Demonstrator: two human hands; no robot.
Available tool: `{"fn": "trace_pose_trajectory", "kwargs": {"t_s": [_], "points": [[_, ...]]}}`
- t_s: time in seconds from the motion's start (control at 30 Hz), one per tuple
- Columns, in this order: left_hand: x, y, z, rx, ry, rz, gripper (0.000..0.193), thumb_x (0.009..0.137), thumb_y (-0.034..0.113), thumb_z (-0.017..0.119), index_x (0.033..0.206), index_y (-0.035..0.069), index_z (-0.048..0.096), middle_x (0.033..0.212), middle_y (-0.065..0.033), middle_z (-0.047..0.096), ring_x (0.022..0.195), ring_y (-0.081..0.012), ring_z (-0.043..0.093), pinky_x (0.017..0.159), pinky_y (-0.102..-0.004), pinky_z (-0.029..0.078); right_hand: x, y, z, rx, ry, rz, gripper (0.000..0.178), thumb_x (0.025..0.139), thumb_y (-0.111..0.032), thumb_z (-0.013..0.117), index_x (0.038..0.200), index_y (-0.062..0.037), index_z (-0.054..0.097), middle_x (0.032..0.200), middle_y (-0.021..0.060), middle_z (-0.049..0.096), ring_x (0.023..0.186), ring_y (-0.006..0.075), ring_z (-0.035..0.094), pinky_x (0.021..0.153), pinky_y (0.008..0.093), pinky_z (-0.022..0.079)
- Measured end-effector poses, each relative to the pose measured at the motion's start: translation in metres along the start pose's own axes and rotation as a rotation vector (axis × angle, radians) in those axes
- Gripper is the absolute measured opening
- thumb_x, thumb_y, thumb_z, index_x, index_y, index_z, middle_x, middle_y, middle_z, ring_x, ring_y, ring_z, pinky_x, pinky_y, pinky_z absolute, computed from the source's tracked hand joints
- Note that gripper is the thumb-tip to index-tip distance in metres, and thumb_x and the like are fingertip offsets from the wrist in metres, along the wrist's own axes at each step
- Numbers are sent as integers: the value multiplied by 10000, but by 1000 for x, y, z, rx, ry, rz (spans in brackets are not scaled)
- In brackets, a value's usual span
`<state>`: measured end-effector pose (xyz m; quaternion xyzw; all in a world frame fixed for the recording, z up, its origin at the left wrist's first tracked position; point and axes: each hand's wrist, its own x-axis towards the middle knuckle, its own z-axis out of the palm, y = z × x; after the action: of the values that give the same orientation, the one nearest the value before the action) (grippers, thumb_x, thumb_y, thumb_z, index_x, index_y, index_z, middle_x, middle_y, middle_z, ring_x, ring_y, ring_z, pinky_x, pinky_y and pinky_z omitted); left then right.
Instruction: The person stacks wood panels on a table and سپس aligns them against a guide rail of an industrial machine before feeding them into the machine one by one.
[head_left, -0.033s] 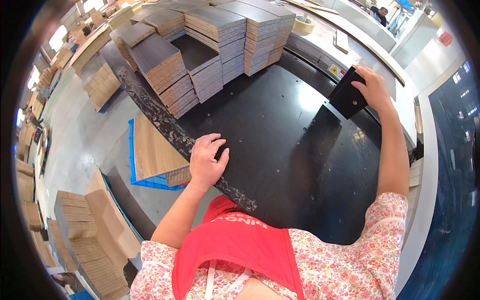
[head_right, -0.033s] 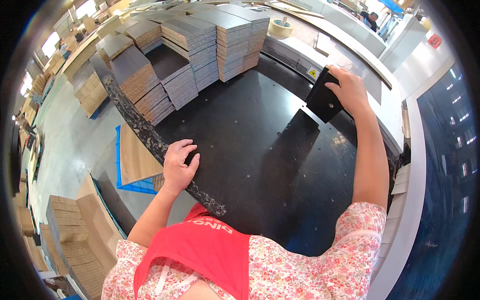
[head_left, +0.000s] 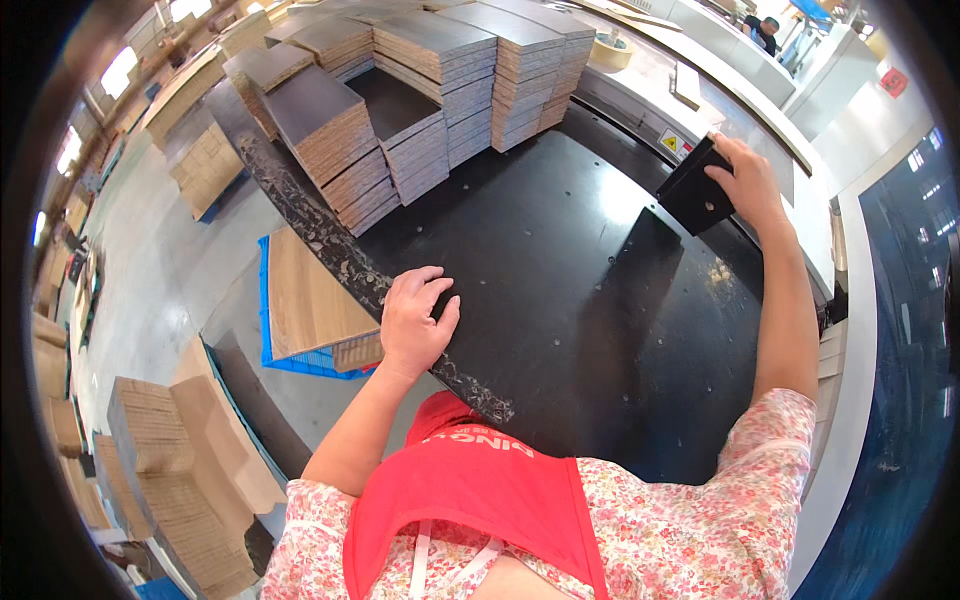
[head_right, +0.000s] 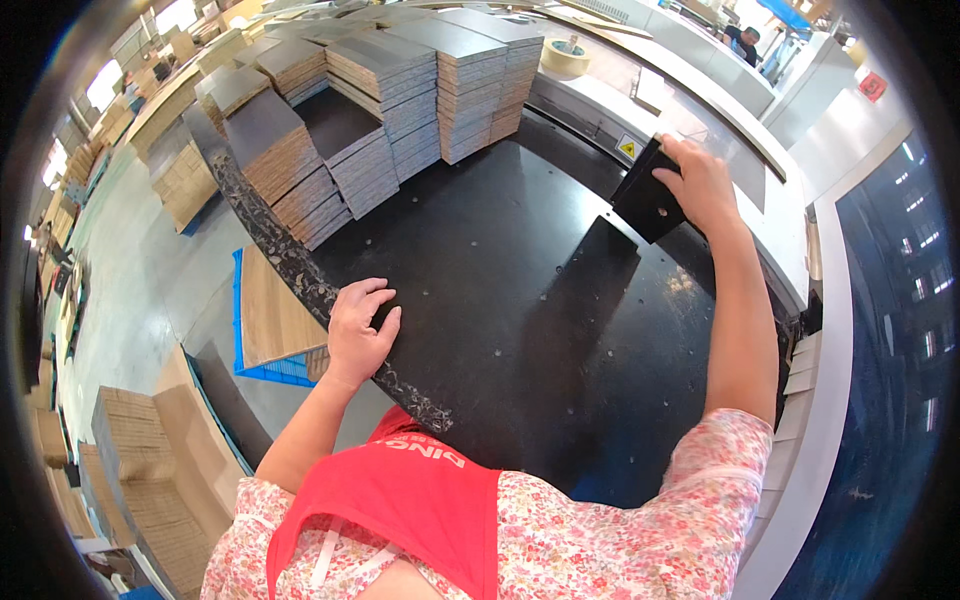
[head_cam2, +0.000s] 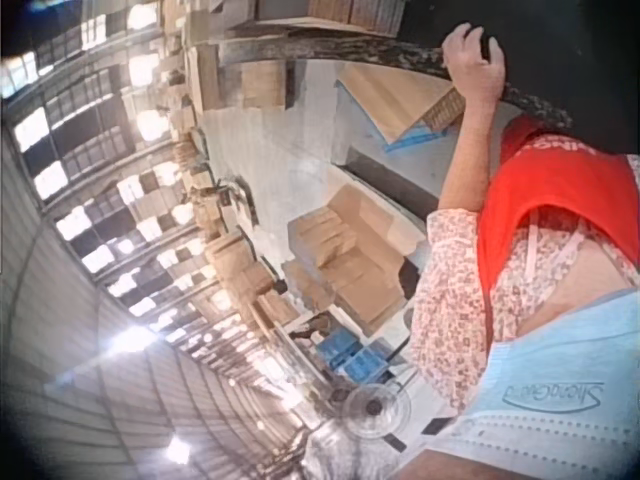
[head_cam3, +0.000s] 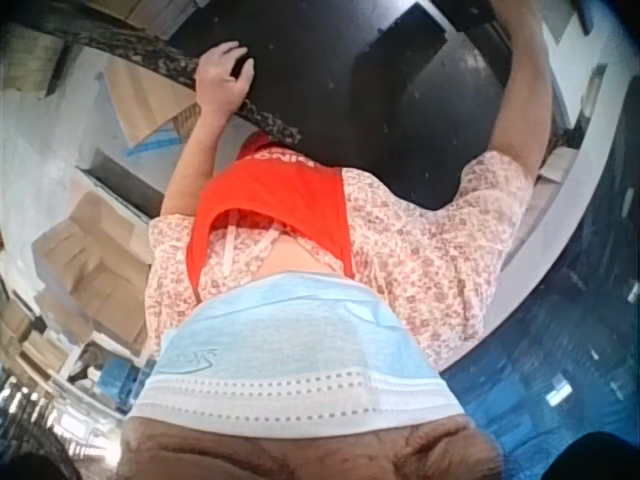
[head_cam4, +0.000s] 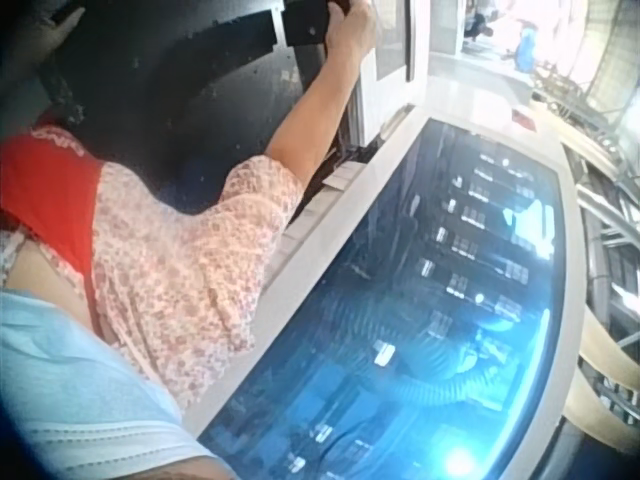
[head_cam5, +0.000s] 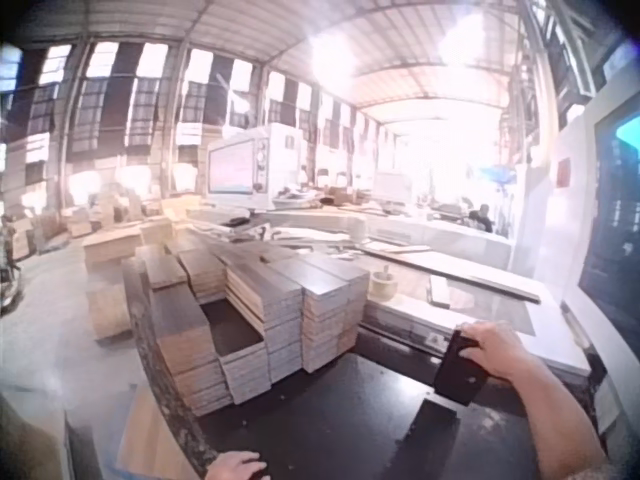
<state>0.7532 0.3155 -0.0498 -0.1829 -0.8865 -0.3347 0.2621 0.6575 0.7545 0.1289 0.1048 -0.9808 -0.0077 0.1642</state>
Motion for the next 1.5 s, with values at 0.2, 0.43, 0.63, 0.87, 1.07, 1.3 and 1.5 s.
{"fn": "trace_pose_trajectory", "kwargs": {"t_s": [0.2,0.43,0.63,0.87,1.07,1.3,1.5], "points": [[-2,-2,0,16,0,-3,223,748,98,730,961,46,691,1087,-108,660,1034,-306,607,898,-401,485,0,-17,-10,-51,12,100,427,834,-170,707,1238,-83,599,1086,147,663,1025,362,628,895,436,492],[-4,1,1,24,-8,-13,219,743,101,734,951,48,692,1087,-107,662,1033,-303,608,900,-402,485,-2,-3,-2,-20,94,42,396,835,-169,708,1202,-54,612,1095,153,659,1029,368,624,888,437,495],[-4,0,1,24,-7,-16,206,743,101,734,939,51,695,1081,-111,665,1029,-304,610,900,-401,487,-7,2,7,48,170,21,404,836,-177,707,1205,-40,619,1150,172,649,1060,374,620,919,421,491],[-4,-2,0,34,-13,-9,201,743,100,734,936,56,695,1076,-105,667,1027,-302,610,901,-403,487,-31,-4,66,678,566,337,635,936,-136,661,1427,89,327,1134,150,618,1048,173,563,945,282,437],[-4,0,1,39,-18,-11,191,745,105,736,924,54,695,1070,-102,668,1029,-300,608,902,-405,485,-78,-30,151,999,241,361,921,832,-131,763,1510,69,173,1141,110,604,1045,194,576,927,292,446],[-3,-2,2,29,-20,-9,187,750,137,731,915,56,698,1065,-82,657,1032,-292,597,899,-409,479,-66,-28,124,477,165,157,598,771,-167,790,1266,76,558,1168,157,613,1058,298,624,913,365,487],[-4,-2,3,29,-9,-2,183,751,131,730,914,56,696,1063,-88,662,1022,-296,603,895,-408,481,-41,-67,89,-103,49,1,481,741,-349,797,1099,-74,632,1060,78,629,974,290,630,943,394,417]]}}
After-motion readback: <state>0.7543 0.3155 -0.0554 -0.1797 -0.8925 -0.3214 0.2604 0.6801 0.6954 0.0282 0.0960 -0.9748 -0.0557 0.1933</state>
